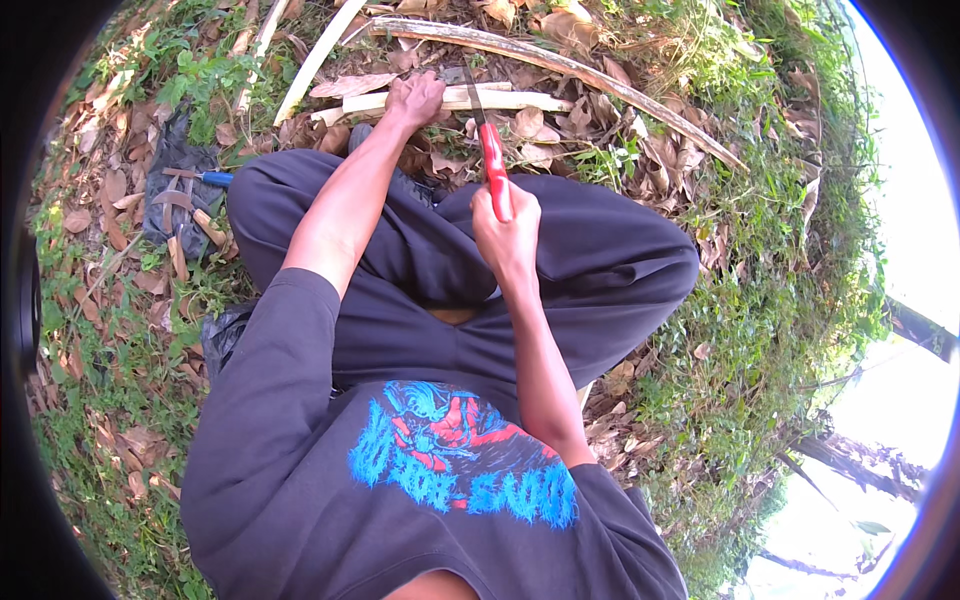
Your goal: The person sits on the ground and uses a red-handled knife to split a piece of light-colored wood into smaller strips. They hold the wood with their left hand and strike it with the knife in their right hand, repeating the action to create multiple thin pieces.
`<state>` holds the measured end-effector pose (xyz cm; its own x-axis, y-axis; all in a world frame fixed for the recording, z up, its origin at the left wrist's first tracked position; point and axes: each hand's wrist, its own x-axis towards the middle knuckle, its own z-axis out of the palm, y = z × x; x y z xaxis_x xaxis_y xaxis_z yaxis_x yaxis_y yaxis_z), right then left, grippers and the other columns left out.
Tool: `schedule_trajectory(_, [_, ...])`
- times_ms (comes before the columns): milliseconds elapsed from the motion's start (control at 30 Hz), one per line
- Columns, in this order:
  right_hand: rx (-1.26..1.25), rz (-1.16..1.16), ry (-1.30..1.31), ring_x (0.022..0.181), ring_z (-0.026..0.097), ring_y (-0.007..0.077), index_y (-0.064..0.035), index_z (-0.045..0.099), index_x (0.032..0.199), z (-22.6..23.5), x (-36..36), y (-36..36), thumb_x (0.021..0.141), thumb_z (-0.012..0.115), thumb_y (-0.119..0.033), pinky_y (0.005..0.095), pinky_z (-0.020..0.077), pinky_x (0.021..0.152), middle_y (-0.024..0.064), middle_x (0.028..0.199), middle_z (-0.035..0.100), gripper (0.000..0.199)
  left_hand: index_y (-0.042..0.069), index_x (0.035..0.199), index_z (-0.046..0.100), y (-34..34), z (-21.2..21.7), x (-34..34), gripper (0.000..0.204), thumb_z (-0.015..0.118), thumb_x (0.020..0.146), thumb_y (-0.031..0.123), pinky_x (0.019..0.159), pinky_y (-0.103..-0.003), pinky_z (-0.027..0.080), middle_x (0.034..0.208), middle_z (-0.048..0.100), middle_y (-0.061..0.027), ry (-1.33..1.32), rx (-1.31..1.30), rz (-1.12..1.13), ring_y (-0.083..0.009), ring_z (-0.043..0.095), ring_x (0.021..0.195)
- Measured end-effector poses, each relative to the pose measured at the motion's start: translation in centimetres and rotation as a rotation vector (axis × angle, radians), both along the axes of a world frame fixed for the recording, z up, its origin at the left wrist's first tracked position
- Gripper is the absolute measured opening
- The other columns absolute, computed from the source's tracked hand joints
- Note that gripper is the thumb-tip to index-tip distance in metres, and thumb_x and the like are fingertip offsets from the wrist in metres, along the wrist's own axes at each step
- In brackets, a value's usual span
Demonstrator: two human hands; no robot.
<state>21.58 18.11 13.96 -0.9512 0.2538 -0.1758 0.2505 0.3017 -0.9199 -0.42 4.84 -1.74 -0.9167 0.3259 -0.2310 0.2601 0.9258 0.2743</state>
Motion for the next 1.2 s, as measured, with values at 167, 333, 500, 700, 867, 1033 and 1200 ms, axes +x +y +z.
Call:
schedule_trajectory(167, [-0.029, -0.006, -0.055, 0.052, 0.045, 0.0051, 0.0011, 0.058, 0.070, 1.7, 2.8, -1.5, 0.088, 0.053, -0.006, 0.0246, 0.0375, 0.050, 0.0001, 0.058, 0.052, 0.020, 0.011, 0.101, 0.069, -0.5, -1.3, -0.6, 0.022, 0.065, 0.088, 0.028, 0.088, -0.053, 0.047, 0.119, 0.060, -0.0106, 0.033, -0.018, -0.029, -0.0262, 0.060, 0.111])
schedule_trajectory(333, [-0.041, -0.043, -0.098, 0.056, 0.047, 0.0059, 0.0036, 0.056, 0.071, 0.4, 0.5, -0.5, 0.090, 0.053, -0.007, 0.0264, 0.0396, 0.053, 0.0008, 0.059, 0.052, 0.022, 0.012, 0.093, 0.063, -0.3, -3.4, 0.0, 0.015, 0.056, 0.089, 0.025, 0.078, -0.051, 0.051, 0.101, 0.065, -0.0139, 0.241, 0.081, 0.024, -0.0293, 0.064, 0.101])
schedule_trajectory(500, [0.024, 0.000, -0.062, 0.055, 0.046, 0.0071, 0.0032, 0.055, 0.071, -0.8, -1.7, -0.6, 0.090, 0.055, -0.008, 0.0281, 0.0390, 0.052, 0.0020, 0.056, 0.050, 0.022, 0.013, 0.097, 0.061, -0.3, -3.7, -0.6, 0.025, 0.043, 0.095, 0.031, 0.086, -0.051, 0.047, 0.107, 0.063, -0.0102, 0.154, 0.090, -0.061, -0.0287, 0.062, 0.104])
schedule_trajectory(700, [-0.112, -0.024, -0.114, 0.056, 0.048, 0.0055, 0.0024, 0.058, 0.071, 0.3, 1.6, -0.1, 0.089, 0.054, -0.007, 0.0254, 0.0408, 0.054, 0.0006, 0.059, 0.053, 0.020, 0.012, 0.102, 0.069, -1.0, -4.1, -0.5, 0.031, 0.073, 0.083, 0.037, 0.091, -0.056, 0.045, 0.119, 0.061, -0.0097, 0.103, 0.011, 0.022, -0.0266, 0.059, 0.114])
schedule_trajectory(867, [0.037, 0.016, -0.041, 0.052, 0.047, 0.0080, 0.0029, 0.056, 0.070, -1.4, -1.9, -0.4, 0.088, 0.054, -0.009, 0.0304, 0.0389, 0.051, 0.0033, 0.055, 0.050, 0.022, 0.016, 0.106, 0.067, -0.5, -2.2, -1.0, 0.035, 0.074, 0.082, 0.040, 0.096, -0.051, 0.044, 0.123, 0.059, -0.0074, 0.034, 0.024, -0.006, -0.0232, 0.055, 0.119])
schedule_trajectory(1033, [-0.112, -0.020, -0.128, 0.061, 0.053, 0.0070, 0.0016, 0.059, 0.072, 0.8, 4.4, -0.1, 0.091, 0.055, -0.007, 0.0244, 0.0439, 0.060, 0.0011, 0.064, 0.057, 0.021, 0.017, 0.100, 0.060, -0.5, -3.6, -0.3, 0.023, 0.042, 0.094, 0.029, 0.089, -0.053, 0.044, 0.115, 0.061, -0.0073, 0.098, -0.050, -0.069, -0.0267, 0.058, 0.112])
schedule_trajectory(1200, [0.049, 0.080, 0.031, 0.050, 0.042, 0.0050, 0.0004, 0.060, 0.073, -2.3, -2.6, 0.1, 0.087, 0.053, -0.008, 0.0258, 0.0340, 0.047, -0.0020, 0.056, 0.049, 0.018, 0.014, 0.104, 0.065, -1.3, -5.4, -2.5, 0.022, 0.060, 0.085, 0.025, 0.085, -0.049, 0.044, 0.117, 0.061, -0.0089, -0.011, 0.050, 0.064, -0.0269, 0.061, 0.108])
